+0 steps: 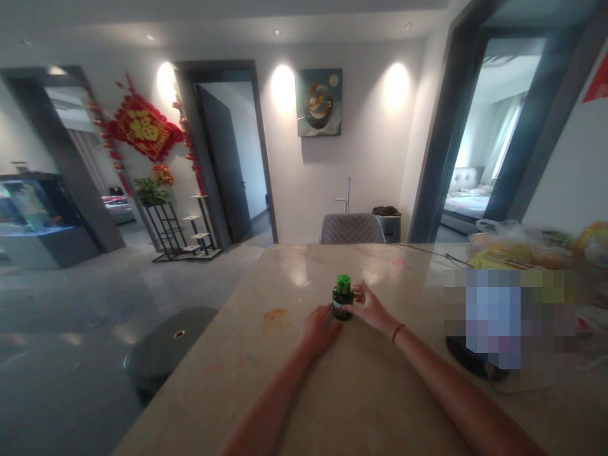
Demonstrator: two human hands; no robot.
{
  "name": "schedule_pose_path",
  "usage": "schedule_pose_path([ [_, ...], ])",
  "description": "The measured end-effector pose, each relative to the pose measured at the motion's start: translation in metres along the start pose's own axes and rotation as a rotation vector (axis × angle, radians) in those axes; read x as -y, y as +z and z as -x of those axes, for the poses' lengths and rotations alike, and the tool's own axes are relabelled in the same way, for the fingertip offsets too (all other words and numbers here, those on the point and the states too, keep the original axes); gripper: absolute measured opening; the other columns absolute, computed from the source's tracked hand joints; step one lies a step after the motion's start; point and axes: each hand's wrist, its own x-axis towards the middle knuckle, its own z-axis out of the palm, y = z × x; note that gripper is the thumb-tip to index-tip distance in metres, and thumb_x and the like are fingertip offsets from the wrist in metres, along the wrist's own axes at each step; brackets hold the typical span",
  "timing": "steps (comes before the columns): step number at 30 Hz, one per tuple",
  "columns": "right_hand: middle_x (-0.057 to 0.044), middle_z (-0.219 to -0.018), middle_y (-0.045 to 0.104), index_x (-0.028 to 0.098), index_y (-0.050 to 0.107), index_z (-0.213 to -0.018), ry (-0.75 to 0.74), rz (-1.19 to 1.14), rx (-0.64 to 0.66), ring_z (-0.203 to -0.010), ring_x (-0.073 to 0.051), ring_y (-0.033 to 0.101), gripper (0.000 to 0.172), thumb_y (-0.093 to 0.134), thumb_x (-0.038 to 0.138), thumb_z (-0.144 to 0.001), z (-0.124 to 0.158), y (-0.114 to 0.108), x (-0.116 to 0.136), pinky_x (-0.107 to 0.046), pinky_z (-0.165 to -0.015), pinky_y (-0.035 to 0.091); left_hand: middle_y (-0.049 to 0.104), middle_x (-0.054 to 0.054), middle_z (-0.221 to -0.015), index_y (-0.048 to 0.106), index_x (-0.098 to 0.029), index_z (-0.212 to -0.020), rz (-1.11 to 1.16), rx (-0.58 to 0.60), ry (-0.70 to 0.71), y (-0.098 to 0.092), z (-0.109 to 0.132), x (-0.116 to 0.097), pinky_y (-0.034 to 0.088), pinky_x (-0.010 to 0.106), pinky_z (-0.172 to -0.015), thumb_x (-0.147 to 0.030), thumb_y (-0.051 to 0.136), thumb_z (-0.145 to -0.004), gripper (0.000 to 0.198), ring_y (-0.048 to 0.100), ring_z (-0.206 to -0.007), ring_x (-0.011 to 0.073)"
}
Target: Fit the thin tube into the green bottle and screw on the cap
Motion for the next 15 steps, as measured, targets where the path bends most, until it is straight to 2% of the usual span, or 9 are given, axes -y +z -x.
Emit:
schedule_pose_path([
  [3,-0.011,-0.105,0.061,0.015,0.047,-0.104,0.020,-0.002,0.052,-0.096,-0.019,0.059,0.055,0.072,0.031,-0.058,0.000,-0.001,-0.002,-0.038,-0.087,0.044,0.059,0.003,-0.114,0.052,-0.027,-0.118,0.033,-0.008,-0.005,0.002,-0.002,0.003,0.041,0.024,-0.082,-0.026,0.055,-0.070,0.047,0.057,-0.094,0.0165],
  [6,-0.010,-0.099,0.062,0.015,0.046,-0.104,0.049,0.003,0.055,-0.092,-0.020,0.060,0.057,0.073,0.031,-0.056,0.001,0.002,0.000,-0.038,-0.085,0.046,0.065,0.003,-0.100,0.059,-0.024,-0.110,0.084,-0.021,-0.048,0.003,-0.003,0.006,0.042,0.023,-0.076,-0.020,0.052,-0.070,0.041,0.059,-0.083,0.0142],
  [10,-0.010,-0.098,0.062,0.016,0.046,-0.103,0.073,-0.007,0.054,-0.090,-0.020,0.061,0.057,0.073,0.031,-0.055,0.003,0.005,0.006,-0.036,-0.080,0.049,0.065,0.001,-0.071,0.063,-0.022,-0.103,0.125,-0.011,-0.132,0.003,-0.004,0.006,0.041,0.022,-0.066,-0.023,0.052,-0.071,0.033,0.058,-0.067,0.0123],
  [15,-0.009,-0.097,0.063,0.016,0.046,-0.103,0.077,-0.004,0.039,-0.089,-0.020,0.061,0.056,0.073,0.030,-0.055,0.004,0.005,0.008,-0.036,-0.080,0.049,0.063,0.000,-0.065,0.064,-0.022,-0.099,0.125,-0.005,-0.147,0.001,-0.003,0.003,0.038,0.020,-0.061,-0.025,0.053,-0.072,0.029,0.056,-0.063,0.0111],
])
